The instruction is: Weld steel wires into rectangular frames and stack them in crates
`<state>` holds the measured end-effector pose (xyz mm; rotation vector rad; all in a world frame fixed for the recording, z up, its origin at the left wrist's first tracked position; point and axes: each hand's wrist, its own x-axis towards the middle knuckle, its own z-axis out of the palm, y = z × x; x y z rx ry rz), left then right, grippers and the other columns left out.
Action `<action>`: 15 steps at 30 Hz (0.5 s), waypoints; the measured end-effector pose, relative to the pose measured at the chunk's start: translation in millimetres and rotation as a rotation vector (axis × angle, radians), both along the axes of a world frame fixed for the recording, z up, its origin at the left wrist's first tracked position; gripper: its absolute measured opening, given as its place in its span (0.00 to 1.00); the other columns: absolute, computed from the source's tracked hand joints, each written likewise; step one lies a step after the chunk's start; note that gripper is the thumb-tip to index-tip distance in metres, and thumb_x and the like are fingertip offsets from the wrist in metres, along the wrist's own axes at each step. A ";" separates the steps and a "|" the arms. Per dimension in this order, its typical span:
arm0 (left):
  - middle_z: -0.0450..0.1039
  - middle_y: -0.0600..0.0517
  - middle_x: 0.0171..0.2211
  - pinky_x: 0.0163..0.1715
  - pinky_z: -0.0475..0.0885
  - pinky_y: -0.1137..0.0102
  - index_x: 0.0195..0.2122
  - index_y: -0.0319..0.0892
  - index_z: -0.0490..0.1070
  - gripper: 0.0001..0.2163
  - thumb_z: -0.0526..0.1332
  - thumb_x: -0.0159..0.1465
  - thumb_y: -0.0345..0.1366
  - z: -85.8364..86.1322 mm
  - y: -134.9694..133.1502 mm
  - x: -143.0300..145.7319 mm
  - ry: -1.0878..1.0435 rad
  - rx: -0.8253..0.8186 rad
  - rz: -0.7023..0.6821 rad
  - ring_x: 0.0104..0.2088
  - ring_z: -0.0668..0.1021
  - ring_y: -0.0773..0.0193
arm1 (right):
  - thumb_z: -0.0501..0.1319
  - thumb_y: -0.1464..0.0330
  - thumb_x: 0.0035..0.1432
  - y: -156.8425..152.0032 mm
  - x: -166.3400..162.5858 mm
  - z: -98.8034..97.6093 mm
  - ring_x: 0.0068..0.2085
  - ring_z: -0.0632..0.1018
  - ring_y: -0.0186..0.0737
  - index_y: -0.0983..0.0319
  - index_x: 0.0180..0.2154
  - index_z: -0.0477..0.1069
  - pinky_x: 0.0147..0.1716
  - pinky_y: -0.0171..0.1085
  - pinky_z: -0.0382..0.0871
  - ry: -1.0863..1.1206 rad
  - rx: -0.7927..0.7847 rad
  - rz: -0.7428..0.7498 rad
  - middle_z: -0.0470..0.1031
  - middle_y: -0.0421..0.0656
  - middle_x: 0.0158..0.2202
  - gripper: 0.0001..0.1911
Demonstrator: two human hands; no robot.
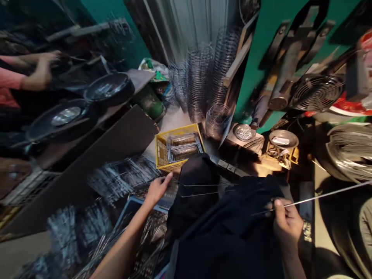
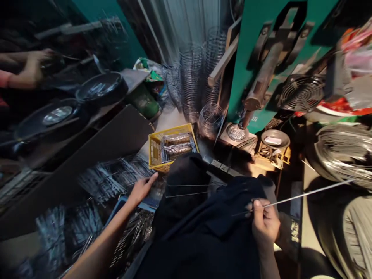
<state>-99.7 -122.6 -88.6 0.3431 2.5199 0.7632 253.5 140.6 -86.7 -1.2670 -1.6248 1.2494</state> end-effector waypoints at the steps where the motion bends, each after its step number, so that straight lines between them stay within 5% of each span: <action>1: 0.68 0.50 0.17 0.27 0.60 0.69 0.17 0.44 0.68 0.28 0.54 0.58 0.64 -5.0 2.1 3.4 -0.060 0.019 0.017 0.26 0.72 0.55 | 0.63 0.49 0.60 -0.3 0.1 -0.5 0.22 0.72 0.36 0.63 0.33 0.71 0.22 0.35 0.66 -0.003 0.016 -0.006 0.74 0.43 0.25 0.22; 9: 0.61 0.57 0.16 0.22 0.53 0.71 0.18 0.42 0.65 0.27 0.62 0.51 0.64 -33.4 23.4 32.5 -0.240 0.173 0.116 0.21 0.63 0.66 | 0.64 0.50 0.59 -9.7 0.6 8.8 0.25 0.72 0.36 0.63 0.34 0.71 0.26 0.35 0.66 -0.010 0.009 -0.035 0.74 0.42 0.27 0.21; 15: 0.61 0.58 0.18 0.23 0.57 0.72 0.21 0.42 0.64 0.19 0.67 0.49 0.53 -33.8 31.8 52.8 -0.294 0.320 0.192 0.22 0.64 0.68 | 0.64 0.48 0.58 -13.0 -6.1 9.7 0.25 0.72 0.36 0.63 0.35 0.72 0.26 0.35 0.66 -0.040 0.014 0.001 0.74 0.42 0.27 0.23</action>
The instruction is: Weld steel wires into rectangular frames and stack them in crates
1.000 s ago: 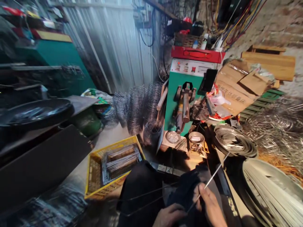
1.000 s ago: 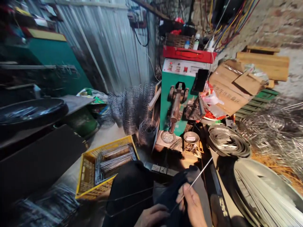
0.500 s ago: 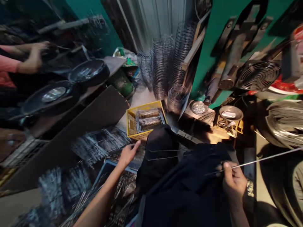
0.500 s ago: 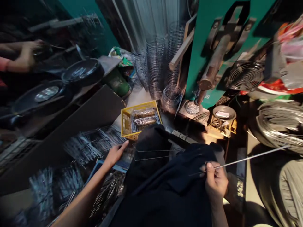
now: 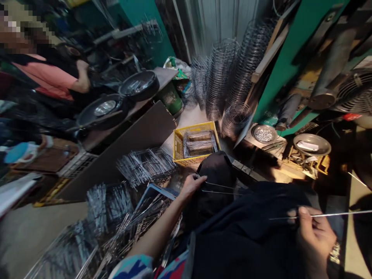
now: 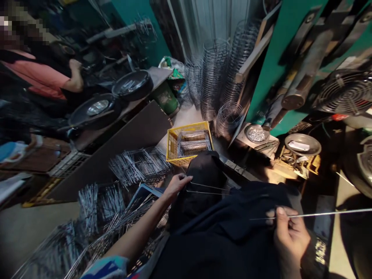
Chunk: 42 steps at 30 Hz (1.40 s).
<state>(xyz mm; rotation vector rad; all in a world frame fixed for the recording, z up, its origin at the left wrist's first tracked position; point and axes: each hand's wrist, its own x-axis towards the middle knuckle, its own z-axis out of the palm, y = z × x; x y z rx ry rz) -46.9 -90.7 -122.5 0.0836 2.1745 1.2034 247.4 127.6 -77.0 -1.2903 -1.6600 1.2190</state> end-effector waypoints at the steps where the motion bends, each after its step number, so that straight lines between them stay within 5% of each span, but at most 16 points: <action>1: 0.61 0.58 0.18 0.23 0.57 0.72 0.22 0.42 0.65 0.17 0.67 0.49 0.50 2.5 0.7 3.2 -0.005 0.024 0.007 0.22 0.64 0.68 | 0.64 0.48 0.58 0.2 -1.7 -1.2 0.24 0.72 0.35 0.63 0.34 0.72 0.25 0.34 0.66 0.019 0.004 0.001 0.74 0.42 0.26 0.23; 7: 0.65 0.58 0.23 0.25 0.61 0.73 0.31 0.42 0.67 0.11 0.63 0.46 0.36 22.3 0.3 26.0 -0.014 0.186 -0.058 0.24 0.67 0.68 | 0.64 0.51 0.60 0.4 -7.8 -6.2 0.22 0.71 0.34 0.63 0.34 0.71 0.23 0.34 0.65 0.092 -0.012 0.028 0.72 0.40 0.23 0.21; 14: 0.65 0.57 0.21 0.27 0.60 0.72 0.25 0.43 0.68 0.01 0.59 0.52 0.31 42.7 1.4 42.3 0.235 0.007 -0.347 0.25 0.68 0.66 | 0.63 0.49 0.59 2.7 1.2 -13.5 0.20 0.71 0.35 0.63 0.37 0.71 0.21 0.35 0.66 0.089 -0.036 0.012 0.74 0.41 0.23 0.22; 19: 0.65 0.58 0.24 0.26 0.60 0.72 0.32 0.44 0.64 0.05 0.60 0.54 0.32 59.3 5.3 60.9 0.228 0.070 -0.439 0.25 0.67 0.68 | 0.63 0.47 0.59 3.7 8.8 -17.4 0.20 0.71 0.36 0.62 0.35 0.72 0.20 0.35 0.67 0.071 -0.062 -0.001 0.74 0.41 0.23 0.23; 23: 0.71 0.58 0.28 0.25 0.63 0.75 0.35 0.46 0.58 0.13 0.60 0.51 0.29 47.3 7.2 77.8 0.036 0.244 -0.493 0.27 0.73 0.68 | 0.61 0.47 0.60 2.2 16.3 -18.9 0.21 0.72 0.38 0.61 0.35 0.72 0.22 0.38 0.68 0.029 -0.031 0.003 0.74 0.41 0.23 0.22; 29: 0.75 0.54 0.32 0.19 0.66 0.73 0.44 0.46 0.53 0.14 0.53 0.57 0.33 24.8 9.4 77.2 -0.279 0.286 -0.246 0.20 0.76 0.66 | 0.60 0.46 0.59 -1.0 27.6 -15.4 0.23 0.74 0.43 0.59 0.36 0.73 0.25 0.42 0.70 -0.065 0.026 -0.027 0.74 0.42 0.22 0.22; 32: 0.75 0.50 0.35 0.31 0.73 0.65 0.51 0.44 0.56 0.16 0.54 0.62 0.35 35.7 13.7 60.9 0.199 0.155 -0.354 0.29 0.79 0.61 | 0.62 0.44 0.56 -3.2 28.8 -11.4 0.22 0.74 0.41 0.60 0.36 0.72 0.23 0.40 0.71 -0.031 0.013 -0.033 0.75 0.42 0.24 0.25; 36: 0.72 0.43 0.52 0.48 0.70 0.58 0.56 0.44 0.64 0.17 0.56 0.66 0.39 51.1 44.5 30.2 0.918 -0.156 -0.732 0.53 0.71 0.48 | 0.63 0.44 0.55 -6.5 26.8 -4.6 0.21 0.73 0.38 0.62 0.35 0.71 0.21 0.35 0.69 0.009 0.011 -0.012 0.74 0.41 0.22 0.26; 42: 0.74 0.39 0.42 0.40 0.71 0.59 0.45 0.40 0.74 0.11 0.60 0.64 0.37 34.0 97.6 8.6 1.016 -0.248 -0.956 0.51 0.69 0.45 | 0.62 0.44 0.56 -11.4 26.0 -1.7 0.21 0.74 0.39 0.62 0.34 0.72 0.21 0.35 0.70 -0.077 0.006 0.010 0.75 0.42 0.23 0.25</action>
